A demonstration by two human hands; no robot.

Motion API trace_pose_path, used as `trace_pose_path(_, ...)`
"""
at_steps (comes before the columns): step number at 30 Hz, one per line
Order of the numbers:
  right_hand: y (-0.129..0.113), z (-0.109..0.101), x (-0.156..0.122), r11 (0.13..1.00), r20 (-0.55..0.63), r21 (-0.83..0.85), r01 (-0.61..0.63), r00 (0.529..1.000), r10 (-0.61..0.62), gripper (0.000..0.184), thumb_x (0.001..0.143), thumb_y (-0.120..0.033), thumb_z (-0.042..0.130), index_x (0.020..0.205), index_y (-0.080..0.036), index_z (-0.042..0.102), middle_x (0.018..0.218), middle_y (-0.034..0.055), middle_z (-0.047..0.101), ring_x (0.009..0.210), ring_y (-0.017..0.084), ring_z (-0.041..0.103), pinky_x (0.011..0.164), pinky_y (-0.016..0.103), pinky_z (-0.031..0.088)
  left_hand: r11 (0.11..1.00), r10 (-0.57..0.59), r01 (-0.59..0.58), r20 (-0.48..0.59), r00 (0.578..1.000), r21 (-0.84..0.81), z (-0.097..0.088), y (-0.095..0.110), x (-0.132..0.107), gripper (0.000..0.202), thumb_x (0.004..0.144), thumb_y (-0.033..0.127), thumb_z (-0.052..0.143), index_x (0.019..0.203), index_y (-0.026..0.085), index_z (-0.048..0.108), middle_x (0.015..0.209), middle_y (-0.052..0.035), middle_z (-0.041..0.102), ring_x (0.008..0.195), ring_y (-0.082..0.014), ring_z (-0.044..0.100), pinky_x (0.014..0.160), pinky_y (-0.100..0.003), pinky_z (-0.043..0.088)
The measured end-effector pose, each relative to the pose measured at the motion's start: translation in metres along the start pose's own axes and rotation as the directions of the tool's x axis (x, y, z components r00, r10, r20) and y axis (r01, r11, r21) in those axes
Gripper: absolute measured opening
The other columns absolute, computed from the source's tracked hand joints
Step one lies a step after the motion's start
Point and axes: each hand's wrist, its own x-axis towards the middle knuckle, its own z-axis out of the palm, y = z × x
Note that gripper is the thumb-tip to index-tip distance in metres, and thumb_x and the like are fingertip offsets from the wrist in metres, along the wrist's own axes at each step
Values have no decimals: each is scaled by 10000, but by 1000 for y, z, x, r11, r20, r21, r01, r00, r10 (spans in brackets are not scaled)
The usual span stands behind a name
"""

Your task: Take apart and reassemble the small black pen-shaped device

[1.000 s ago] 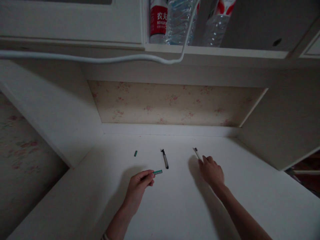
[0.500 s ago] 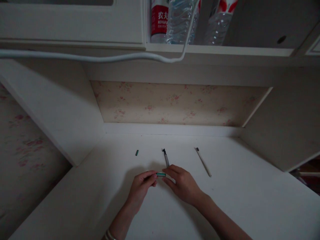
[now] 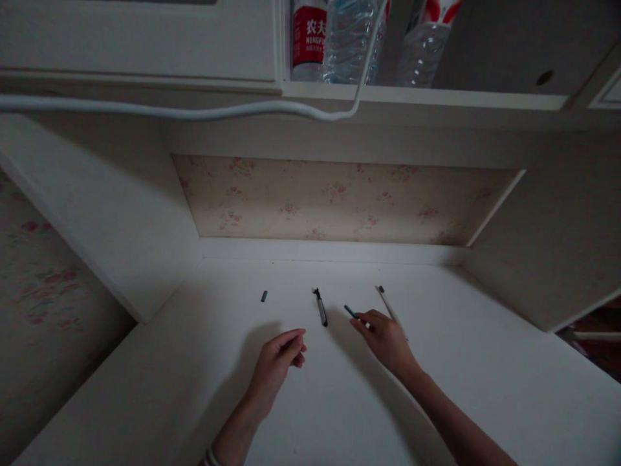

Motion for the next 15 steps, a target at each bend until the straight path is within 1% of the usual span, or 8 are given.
trace_pose_path(1, 16, -4, 6, 989, -28, -68, -128, 992, 126, 305, 902, -418, 477, 976, -228, 703, 922, 28, 677, 735, 143, 630, 694, 210, 447, 1000, -3, 3, 2, 1000, 1, 0, 1, 0, 425, 694, 415, 699, 1010, 130, 690, 725, -58, 620, 598, -137, 551, 570, -263, 447)
trace_pose_path(2, 32, -8, 11, 975, -53, -105, -197, 980, 192, 313, 895, -405, 484, 1001, -208, 702, 952, 47, 679, 760, 161, 636, 702, 222, 446, 1000, -5, 5, 3, 1000, 4, 1, 2, -1, 418, 692, 407, 701, 1005, 129, 691, 709, -50, 609, 592, -136, 547, 566, -261, 445)
trace_pose_path(5, 73, -21, 24, 925, -85, -183, -333, 943, 322, 354, 885, -409, 466, 1000, -189, 718, 951, 107, 687, 820, 249, 645, 679, 290, 443, 1000, -19, 18, 18, 1000, 19, 2, 2, -2, 387, 708, 395, 684, 983, 124, 693, 710, -45, 594, 587, -133, 544, 562, -262, 441)
trace_pose_path(7, 94, -26, 30, 892, -71, -222, -394, 919, 388, 367, 875, -427, 464, 1008, -203, 723, 911, 127, 697, 815, 284, 650, 646, 314, 438, 999, -30, 29, 30, 999, 28, 2, 1, -1, 378, 715, 390, 676, 983, 124, 691, 722, -49, 594, 589, -132, 544, 563, -263, 441)
trace_pose_path(9, 109, -27, 34, 863, -45, -252, -439, 896, 442, 375, 869, -441, 460, 1035, -224, 718, 892, 138, 702, 814, 298, 655, 628, 321, 435, 999, -37, 35, 41, 998, 41, 1, -2, 0, 374, 717, 388, 674, 986, 128, 689, 728, -49, 595, 589, -131, 541, 560, -261, 438)
trace_pose_path(12, 127, -23, 39, 825, -15, -279, -492, 861, 508, 387, 859, -459, 460, 1060, -241, 709, 928, 152, 699, 835, 311, 657, 619, 326, 441, 997, -33, 29, 53, 998, 71, 0, -7, 3, 350, 730, 387, 659, 972, 136, 690, 730, -45, 594, 583, -126, 537, 550, -253, 426)
trace_pose_path(15, 142, -19, 44, 801, 9, -293, -522, 836, 548, 395, 843, -469, 474, 1045, -231, 716, 966, 159, 694, 872, 328, 652, 627, 335, 452, 994, -27, 20, 65, 998, 105, -2, -11, 5, 339, 744, 386, 639, 970, 137, 685, 728, -40, 594, 585, -126, 538, 550, -251, 419)
